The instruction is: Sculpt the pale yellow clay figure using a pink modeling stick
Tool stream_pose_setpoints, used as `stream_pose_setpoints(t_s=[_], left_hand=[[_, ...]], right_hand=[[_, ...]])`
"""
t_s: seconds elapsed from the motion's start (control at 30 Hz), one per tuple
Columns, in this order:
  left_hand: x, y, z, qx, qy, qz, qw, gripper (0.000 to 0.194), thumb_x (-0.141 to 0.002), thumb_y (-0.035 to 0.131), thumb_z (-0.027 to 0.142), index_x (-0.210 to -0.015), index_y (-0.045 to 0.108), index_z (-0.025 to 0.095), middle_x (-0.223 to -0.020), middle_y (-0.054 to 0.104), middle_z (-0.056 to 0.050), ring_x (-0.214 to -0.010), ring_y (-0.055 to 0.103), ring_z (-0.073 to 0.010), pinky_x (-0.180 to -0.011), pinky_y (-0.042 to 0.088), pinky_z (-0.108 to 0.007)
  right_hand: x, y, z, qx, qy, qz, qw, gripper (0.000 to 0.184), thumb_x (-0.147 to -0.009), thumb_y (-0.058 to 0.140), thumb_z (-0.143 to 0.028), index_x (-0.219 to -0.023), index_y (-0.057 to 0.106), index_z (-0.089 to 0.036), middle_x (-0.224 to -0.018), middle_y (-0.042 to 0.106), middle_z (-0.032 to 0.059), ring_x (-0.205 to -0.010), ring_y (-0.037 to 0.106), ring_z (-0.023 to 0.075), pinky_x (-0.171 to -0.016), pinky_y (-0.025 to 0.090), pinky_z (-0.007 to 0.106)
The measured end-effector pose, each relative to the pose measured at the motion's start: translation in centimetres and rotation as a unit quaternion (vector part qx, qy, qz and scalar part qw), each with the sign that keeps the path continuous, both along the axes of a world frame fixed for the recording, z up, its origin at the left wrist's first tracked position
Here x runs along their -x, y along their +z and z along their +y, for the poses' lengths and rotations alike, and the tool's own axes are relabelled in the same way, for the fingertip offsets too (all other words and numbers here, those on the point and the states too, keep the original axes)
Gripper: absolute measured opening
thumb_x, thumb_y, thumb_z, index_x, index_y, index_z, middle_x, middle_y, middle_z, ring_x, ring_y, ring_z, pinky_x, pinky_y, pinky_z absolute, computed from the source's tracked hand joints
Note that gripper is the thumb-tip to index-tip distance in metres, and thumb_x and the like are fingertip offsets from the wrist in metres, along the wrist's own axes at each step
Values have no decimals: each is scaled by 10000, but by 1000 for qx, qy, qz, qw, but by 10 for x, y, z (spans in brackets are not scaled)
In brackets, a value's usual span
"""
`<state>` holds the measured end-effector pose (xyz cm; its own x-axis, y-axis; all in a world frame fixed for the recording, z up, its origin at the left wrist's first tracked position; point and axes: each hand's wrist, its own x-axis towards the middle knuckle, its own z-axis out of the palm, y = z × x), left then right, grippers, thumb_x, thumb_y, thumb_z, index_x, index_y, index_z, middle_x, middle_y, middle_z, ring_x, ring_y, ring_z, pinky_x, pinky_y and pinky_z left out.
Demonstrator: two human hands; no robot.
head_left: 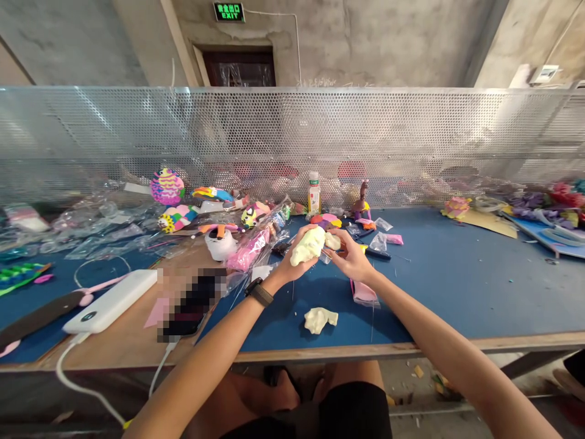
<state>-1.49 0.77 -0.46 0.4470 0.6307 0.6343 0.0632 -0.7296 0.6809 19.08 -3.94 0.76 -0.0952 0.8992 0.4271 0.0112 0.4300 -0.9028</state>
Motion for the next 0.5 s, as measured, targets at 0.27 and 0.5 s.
stream_pose_setpoints(t_s=[0.27, 0.5], left_hand=[[-2, 2, -5, 48, -59, 1, 997, 1001, -787, 917, 381, -1569, 303, 268, -1492, 520, -167, -1331, 612, -339, -1130, 540, -555], [6, -3, 3, 242, -243, 23, 939, 1439, -615, 1028, 460, -1703, 85, 457, -1647, 437, -200, -1169, 739, -347, -989, 606, -586]], right_hand=[[-3, 2, 5, -35, -61, 15, 997, 378, -786, 874, -404, -1121, 791, -248, -1114, 784, 78, -968, 703, 270, -807, 597, 363], [-21, 8, 10, 2, -8, -34, 999, 383, -785, 870, -437, -1097, 802, -225, -962, 770, 57, -809, 689, 217, -633, 624, 321]])
